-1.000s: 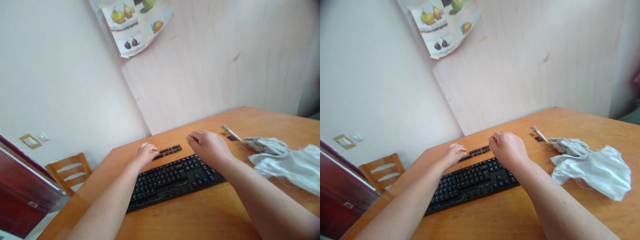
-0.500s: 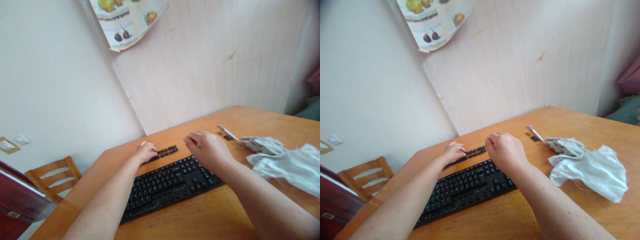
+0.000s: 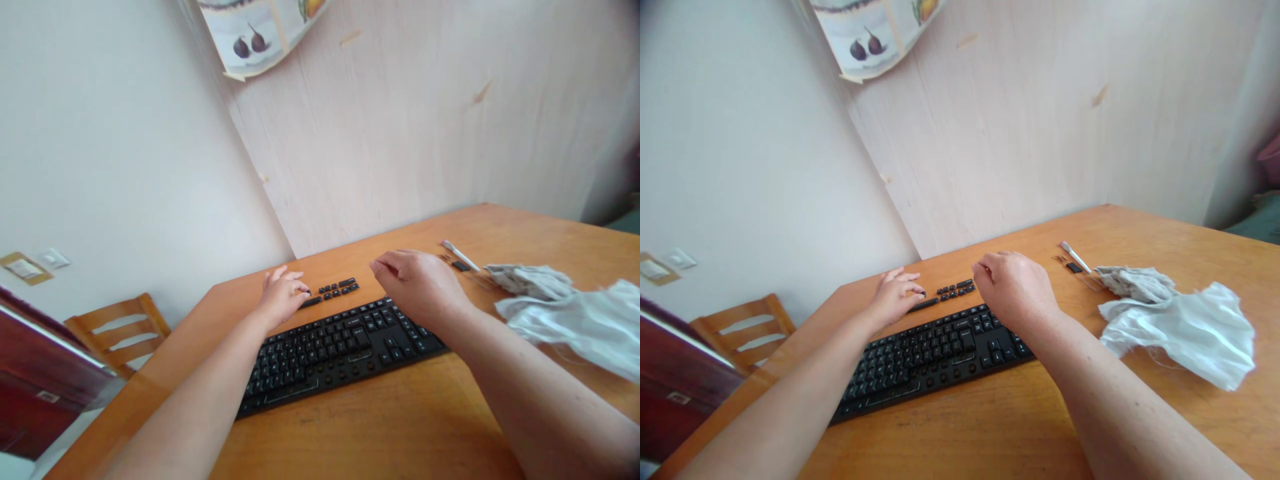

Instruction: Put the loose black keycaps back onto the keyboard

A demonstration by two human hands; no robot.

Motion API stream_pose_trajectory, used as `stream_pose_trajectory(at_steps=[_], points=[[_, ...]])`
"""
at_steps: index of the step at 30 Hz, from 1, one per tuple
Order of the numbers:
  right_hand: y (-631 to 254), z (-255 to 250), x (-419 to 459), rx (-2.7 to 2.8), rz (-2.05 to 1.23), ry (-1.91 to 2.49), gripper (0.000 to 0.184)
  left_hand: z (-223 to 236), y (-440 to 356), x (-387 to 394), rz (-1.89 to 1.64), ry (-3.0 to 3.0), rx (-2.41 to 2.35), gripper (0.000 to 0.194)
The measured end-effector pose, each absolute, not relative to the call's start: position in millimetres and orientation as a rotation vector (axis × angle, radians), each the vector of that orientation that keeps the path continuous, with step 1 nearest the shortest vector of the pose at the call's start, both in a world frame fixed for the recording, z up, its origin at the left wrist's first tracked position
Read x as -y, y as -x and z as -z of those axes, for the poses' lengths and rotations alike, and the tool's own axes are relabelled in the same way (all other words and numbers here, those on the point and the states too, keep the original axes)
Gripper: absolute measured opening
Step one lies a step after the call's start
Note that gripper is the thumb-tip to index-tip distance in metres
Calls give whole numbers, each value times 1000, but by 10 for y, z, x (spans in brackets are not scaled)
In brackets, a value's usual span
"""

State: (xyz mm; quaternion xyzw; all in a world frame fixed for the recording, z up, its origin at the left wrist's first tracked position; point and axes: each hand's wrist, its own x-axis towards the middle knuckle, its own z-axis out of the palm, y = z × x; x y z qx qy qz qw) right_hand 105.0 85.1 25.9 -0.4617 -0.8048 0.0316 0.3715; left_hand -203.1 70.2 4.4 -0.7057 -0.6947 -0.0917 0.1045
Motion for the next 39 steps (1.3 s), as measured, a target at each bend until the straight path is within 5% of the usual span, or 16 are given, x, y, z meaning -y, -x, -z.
stream_pose_trajectory(at_steps=[15,39], points=[[-1019,-244,-854,2094,-122,1207,38,11,1571,728,332,2143,1885,19],[-1025,-246,-874,2064,-131,1231,40,56,1260,924,187,2078,1671,26]])
